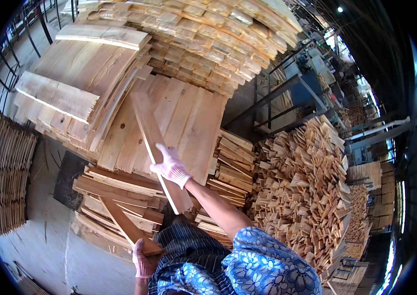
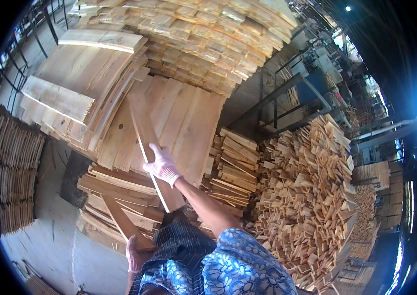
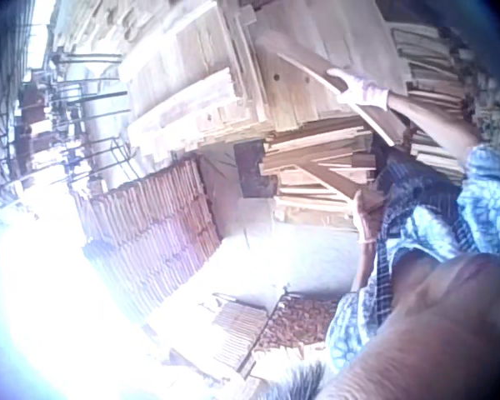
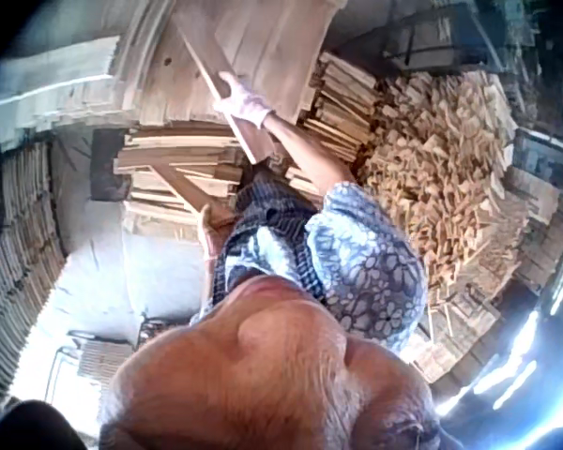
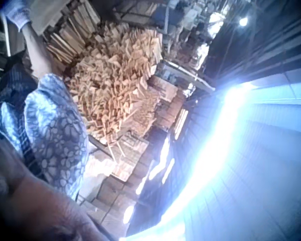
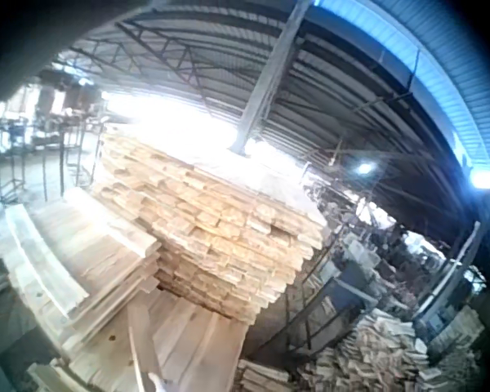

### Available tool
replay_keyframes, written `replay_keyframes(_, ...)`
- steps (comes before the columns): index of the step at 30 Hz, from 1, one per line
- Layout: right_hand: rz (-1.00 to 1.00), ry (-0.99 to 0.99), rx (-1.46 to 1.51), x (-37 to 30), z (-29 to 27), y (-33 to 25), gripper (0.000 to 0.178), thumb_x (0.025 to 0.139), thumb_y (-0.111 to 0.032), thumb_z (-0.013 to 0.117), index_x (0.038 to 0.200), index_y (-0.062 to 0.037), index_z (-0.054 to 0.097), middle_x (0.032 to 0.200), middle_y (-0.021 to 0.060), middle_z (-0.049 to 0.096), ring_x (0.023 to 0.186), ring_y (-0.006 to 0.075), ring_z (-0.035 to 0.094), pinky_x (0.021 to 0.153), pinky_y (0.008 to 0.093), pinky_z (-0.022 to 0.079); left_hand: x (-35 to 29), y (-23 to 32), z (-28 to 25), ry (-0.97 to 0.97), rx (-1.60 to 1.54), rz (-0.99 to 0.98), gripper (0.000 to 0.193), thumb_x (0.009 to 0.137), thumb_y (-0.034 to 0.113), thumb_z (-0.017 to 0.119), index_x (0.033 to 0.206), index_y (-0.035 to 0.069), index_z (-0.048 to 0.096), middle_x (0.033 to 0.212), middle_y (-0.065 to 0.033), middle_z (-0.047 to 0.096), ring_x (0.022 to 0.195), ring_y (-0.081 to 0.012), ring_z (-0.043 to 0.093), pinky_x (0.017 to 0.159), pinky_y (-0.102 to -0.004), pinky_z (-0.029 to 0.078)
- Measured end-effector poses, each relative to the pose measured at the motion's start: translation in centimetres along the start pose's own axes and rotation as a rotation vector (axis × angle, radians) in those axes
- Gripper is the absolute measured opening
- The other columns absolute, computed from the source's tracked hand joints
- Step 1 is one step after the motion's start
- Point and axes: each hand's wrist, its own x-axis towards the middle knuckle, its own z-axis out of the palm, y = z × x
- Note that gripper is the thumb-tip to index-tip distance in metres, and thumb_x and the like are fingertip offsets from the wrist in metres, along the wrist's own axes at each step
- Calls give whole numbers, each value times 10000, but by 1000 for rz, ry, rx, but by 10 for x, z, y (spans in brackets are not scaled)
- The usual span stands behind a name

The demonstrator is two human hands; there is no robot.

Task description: The person picks up wooden planks from a large pile and stacks them onto a growing stack. They wear pink gloves and repeatedly lift, align, and place the planks by hand.

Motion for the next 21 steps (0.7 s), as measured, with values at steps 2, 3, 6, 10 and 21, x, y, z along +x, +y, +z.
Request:
replay_keyframes(2,-38,-76,122,-37,-12,-16,988,720,-367,860,1566,-134,408,1444,304,489,1307,426,547,1091,393,452,-17,9,-1,-67,75,72,534,918,406,722,1298,90,519,1097,-172,622,1029,-341,650,887,-564,575)
replay_keyframes(3,-72,-79,227,-51,-14,-15,1000,720,-364,859,1572,-118,398,1454,287,491,1312,398,544,1092,392,447,-10,5,-9,1,138,182,555,960,342,693,1395,63,490,1150,-195,628,1067,-332,649,930,-514,572)
replay_keyframes(6,-147,-115,559,-68,-22,-7,1006,741,-318,835,1593,-74,359,1477,221,492,1331,302,516,1102,376,431,-2,-8,7,82,511,667,871,976,369,672,1615,114,139,1293,-167,576,1116,-337,614,870,-482,578)
replay_keyframes(10,-171,-161,974,-87,-36,-43,895,811,-191,750,1603,-83,347,1420,119,505,1281,227,506,1087,345,451,-17,4,53,17,641,830,933,1035,402,608,1676,117,-7,1250,-177,632,995,-253,666,772,-372,599)
replay_keyframes(21,-48,-235,1330,-72,-23,-18,530,1005,-409,633,1437,-160,452,980,59,632,825,195,677,716,332,607,28,-17,147,-539,1057,374,1071,949,459,737,1674,111,29,1535,-229,416,1386,-297,461,1099,-404,440)
